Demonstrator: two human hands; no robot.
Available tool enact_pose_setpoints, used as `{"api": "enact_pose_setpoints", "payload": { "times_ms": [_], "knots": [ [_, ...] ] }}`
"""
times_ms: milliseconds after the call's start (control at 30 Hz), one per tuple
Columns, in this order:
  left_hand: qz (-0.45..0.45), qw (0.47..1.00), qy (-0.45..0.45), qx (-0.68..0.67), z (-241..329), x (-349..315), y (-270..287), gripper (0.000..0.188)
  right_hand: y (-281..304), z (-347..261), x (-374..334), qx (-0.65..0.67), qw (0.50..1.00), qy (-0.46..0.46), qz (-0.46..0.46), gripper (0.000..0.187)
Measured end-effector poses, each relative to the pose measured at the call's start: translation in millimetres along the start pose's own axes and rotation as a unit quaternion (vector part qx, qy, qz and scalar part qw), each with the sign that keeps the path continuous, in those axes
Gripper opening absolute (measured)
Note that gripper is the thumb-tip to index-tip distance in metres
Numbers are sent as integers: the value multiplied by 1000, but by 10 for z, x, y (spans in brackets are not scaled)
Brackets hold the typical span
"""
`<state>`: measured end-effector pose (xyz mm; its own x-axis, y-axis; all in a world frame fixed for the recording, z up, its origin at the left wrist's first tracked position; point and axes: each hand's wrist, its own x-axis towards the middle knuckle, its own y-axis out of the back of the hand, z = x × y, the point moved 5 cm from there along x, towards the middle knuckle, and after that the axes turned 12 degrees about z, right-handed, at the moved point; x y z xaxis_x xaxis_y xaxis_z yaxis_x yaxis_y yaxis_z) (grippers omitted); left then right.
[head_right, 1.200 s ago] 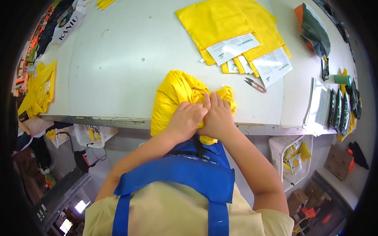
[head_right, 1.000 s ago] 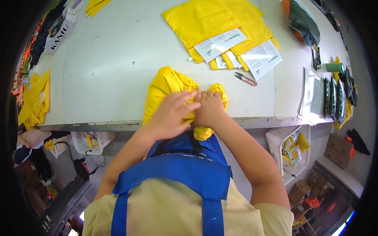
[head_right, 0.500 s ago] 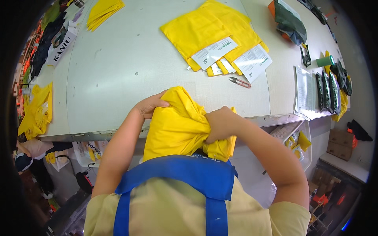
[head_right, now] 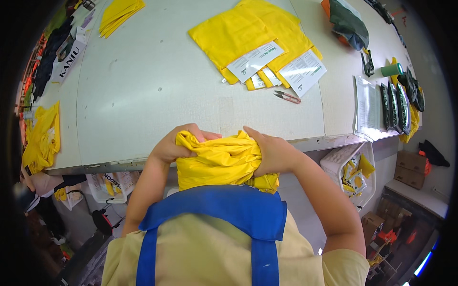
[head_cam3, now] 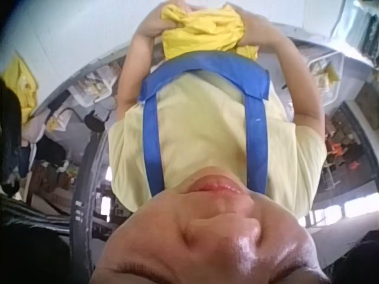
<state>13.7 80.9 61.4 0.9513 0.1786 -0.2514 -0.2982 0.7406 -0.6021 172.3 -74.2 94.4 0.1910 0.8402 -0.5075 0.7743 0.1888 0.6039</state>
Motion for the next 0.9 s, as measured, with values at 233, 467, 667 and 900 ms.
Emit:
{"api": "enact_pose_setpoints", "payload": {
  "times_ms": [233,467,667,900],
  "knots": [
    [28,995,37,-90,-101,480,214,58,-9,287,62,-85,993,77,2,80],
    [544,833,65,75,-124,1899,952,88,73,999,-160,106,982,-151,51,76],
    [610,716,79,330,-44,2468,908,65,53,1472,-201,295,929,-177,135,69],
    [617,731,-17,290,-46,2644,1352,32,-1,1496,-135,387,894,-179,136,67]
  ]
}}
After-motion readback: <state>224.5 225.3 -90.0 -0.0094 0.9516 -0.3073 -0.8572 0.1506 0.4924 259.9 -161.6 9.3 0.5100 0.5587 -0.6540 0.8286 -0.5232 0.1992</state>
